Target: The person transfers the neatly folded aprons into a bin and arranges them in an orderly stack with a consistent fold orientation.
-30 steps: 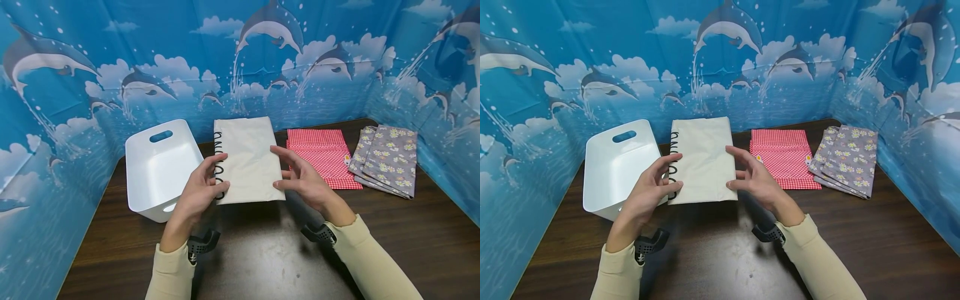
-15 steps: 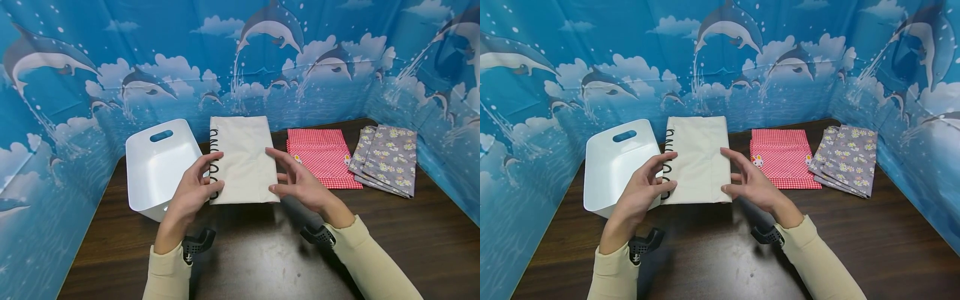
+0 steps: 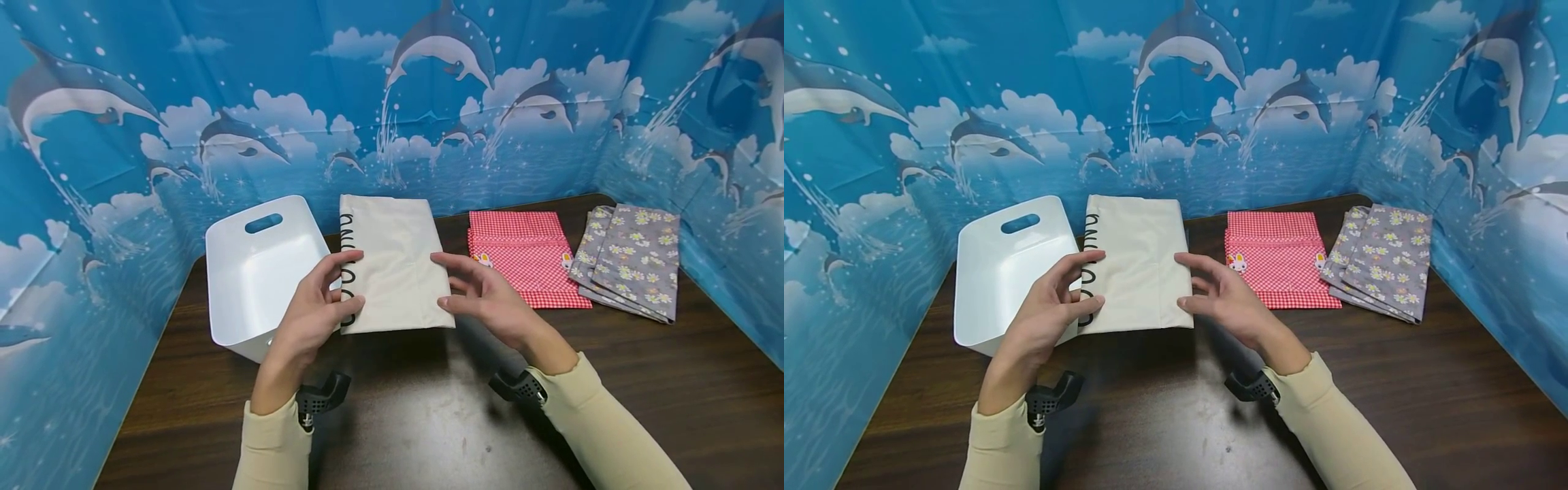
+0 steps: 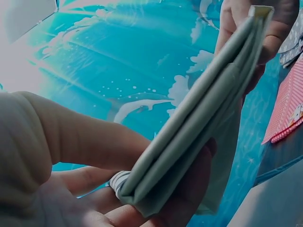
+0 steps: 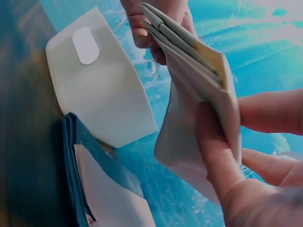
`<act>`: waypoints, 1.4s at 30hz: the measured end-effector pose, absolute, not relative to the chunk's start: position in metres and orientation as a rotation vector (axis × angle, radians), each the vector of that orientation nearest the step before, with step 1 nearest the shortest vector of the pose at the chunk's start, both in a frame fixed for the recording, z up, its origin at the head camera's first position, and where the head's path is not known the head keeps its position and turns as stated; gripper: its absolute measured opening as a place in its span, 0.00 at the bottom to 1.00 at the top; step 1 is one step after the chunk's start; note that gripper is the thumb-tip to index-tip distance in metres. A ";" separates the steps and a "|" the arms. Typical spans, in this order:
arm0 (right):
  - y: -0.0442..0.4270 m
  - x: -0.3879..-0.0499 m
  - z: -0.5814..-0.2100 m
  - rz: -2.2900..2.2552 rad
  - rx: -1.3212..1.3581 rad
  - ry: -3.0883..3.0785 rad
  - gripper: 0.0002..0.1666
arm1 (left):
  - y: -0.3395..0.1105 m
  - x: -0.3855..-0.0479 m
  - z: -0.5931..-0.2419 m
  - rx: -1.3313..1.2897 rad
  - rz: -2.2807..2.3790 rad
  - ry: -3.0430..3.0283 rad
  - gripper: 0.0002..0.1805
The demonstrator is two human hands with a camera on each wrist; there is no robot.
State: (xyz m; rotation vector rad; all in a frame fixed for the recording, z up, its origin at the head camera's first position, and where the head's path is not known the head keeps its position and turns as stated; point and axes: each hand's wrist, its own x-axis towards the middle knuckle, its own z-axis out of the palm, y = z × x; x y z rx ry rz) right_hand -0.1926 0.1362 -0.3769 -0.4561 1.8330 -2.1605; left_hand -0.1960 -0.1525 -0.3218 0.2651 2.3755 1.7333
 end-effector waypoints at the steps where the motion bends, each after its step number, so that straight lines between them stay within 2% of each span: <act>1: 0.136 -0.193 -0.377 -2.171 -0.456 1.824 0.45 | -0.153 -0.196 -0.322 0.261 1.740 2.371 0.36; 42: 0.118 -0.188 -0.380 -2.221 -0.480 1.787 0.48 | -0.164 -0.191 -0.316 0.262 1.785 2.420 0.36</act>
